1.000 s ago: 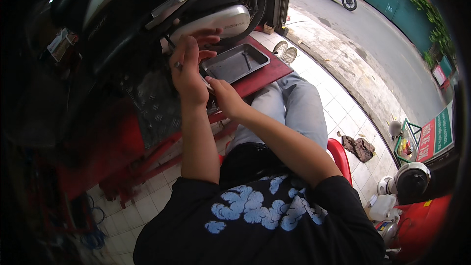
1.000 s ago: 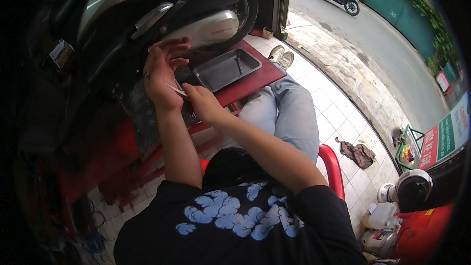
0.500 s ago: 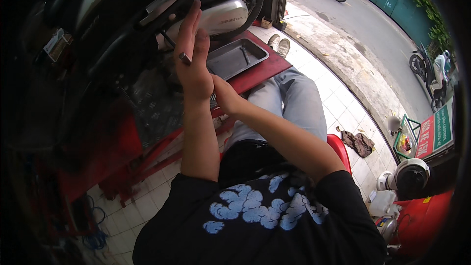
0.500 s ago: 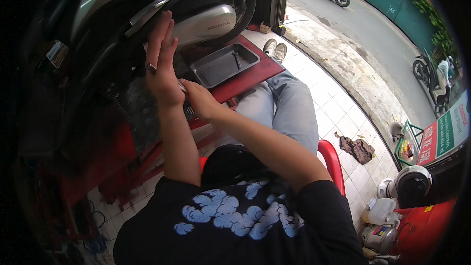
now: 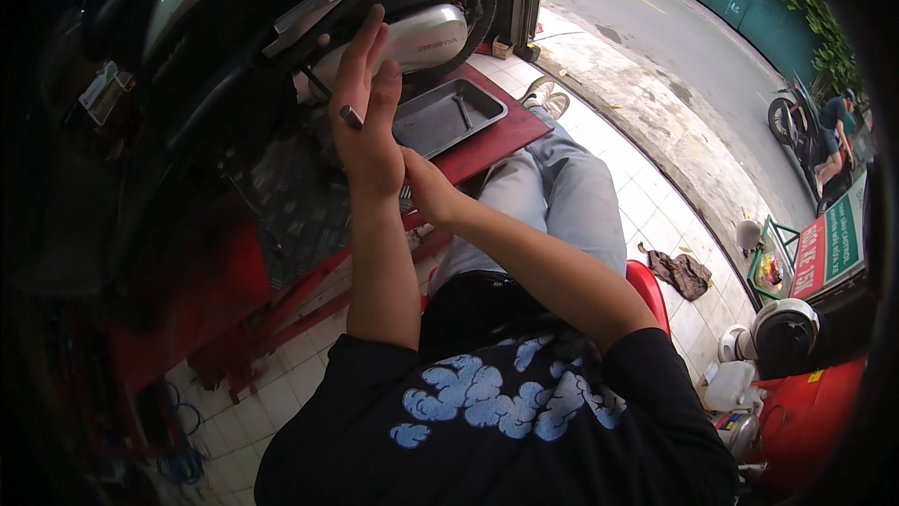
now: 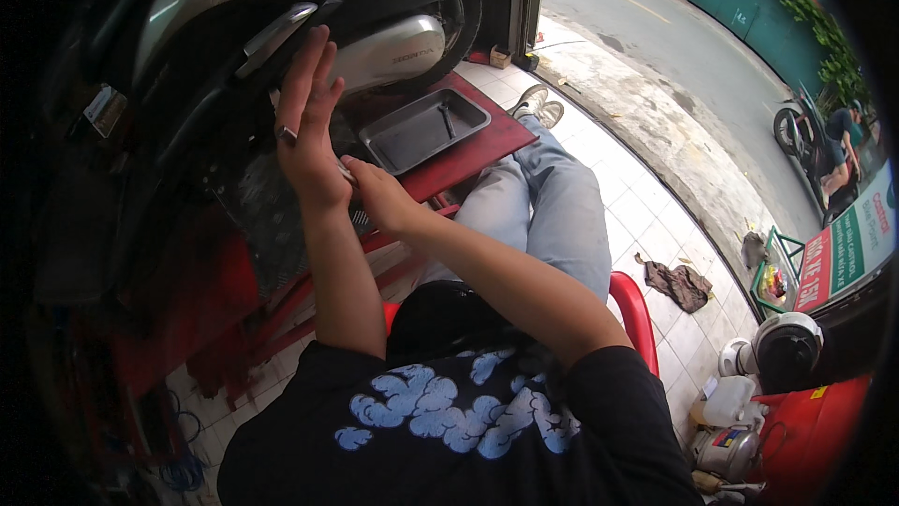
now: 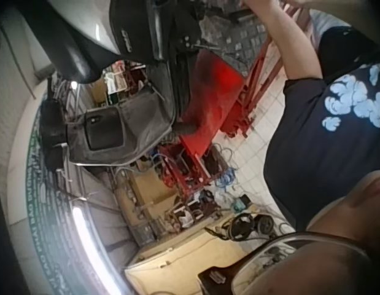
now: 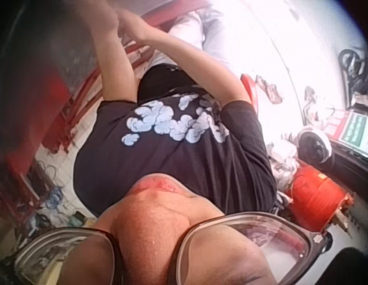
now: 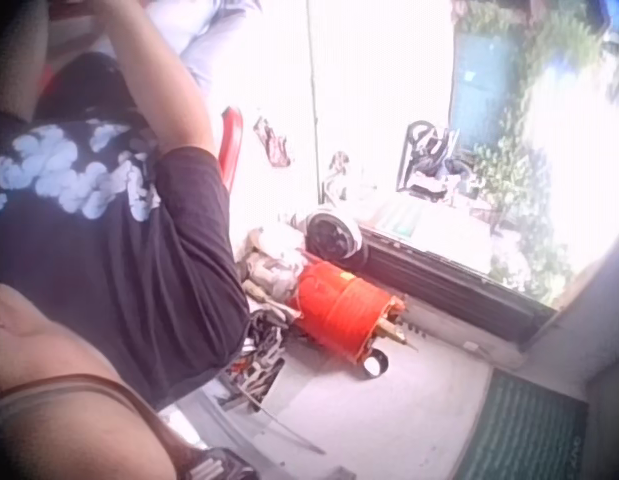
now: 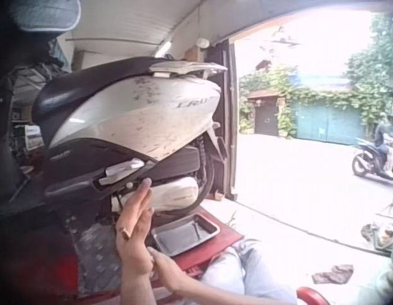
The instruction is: The person unscrews bolts from a motorcycle engine casing using a socket wrench and places the removed bolts into a small metal tray.
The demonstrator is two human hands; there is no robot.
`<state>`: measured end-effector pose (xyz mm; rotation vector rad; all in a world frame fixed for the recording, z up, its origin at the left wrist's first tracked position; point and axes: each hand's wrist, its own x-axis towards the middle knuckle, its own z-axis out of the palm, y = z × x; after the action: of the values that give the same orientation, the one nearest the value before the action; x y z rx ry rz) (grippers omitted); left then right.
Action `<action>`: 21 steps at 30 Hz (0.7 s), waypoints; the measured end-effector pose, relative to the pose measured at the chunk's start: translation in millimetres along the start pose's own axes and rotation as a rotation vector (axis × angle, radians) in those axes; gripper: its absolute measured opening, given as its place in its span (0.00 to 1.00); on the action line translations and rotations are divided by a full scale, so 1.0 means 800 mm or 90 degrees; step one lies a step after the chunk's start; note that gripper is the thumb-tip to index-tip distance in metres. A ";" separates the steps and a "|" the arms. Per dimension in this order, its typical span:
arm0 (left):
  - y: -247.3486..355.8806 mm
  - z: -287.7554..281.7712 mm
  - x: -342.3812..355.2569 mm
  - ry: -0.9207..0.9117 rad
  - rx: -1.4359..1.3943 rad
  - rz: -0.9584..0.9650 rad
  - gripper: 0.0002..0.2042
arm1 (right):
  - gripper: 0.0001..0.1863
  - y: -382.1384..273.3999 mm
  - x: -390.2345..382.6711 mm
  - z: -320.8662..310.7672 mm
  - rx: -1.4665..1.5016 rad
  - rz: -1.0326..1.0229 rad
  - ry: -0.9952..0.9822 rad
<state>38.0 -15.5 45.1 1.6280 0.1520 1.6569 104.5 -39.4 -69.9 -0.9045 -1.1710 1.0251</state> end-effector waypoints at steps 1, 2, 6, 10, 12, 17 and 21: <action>-0.001 0.000 -0.001 -0.002 -0.003 0.003 0.27 | 0.28 -0.001 0.000 -0.001 0.022 0.023 -0.004; -0.002 0.000 -0.002 -0.003 -0.006 0.006 0.27 | 0.27 -0.001 0.000 -0.004 0.014 0.030 -0.015; 0.009 0.004 -0.005 -0.056 0.025 -0.038 0.24 | 0.27 0.017 -0.001 -0.001 0.109 0.021 -0.039; 0.016 -0.003 -0.008 -0.096 0.001 -0.071 0.22 | 0.26 0.017 -0.004 0.012 0.161 0.036 -0.012; 0.015 0.000 -0.008 -0.072 -0.001 -0.062 0.21 | 0.27 0.016 0.002 0.003 0.157 0.040 -0.065; 0.015 -0.001 -0.010 0.011 0.028 -0.084 0.22 | 0.27 0.009 0.002 -0.020 -0.022 0.058 -0.085; 0.008 0.013 -0.007 0.009 0.023 -0.067 0.24 | 0.26 0.027 0.011 -0.041 -0.097 -0.010 -0.053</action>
<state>43.6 -27.9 46.1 1.6075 0.2716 1.5953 134.3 -25.5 -93.3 -0.9775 -1.3373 0.9785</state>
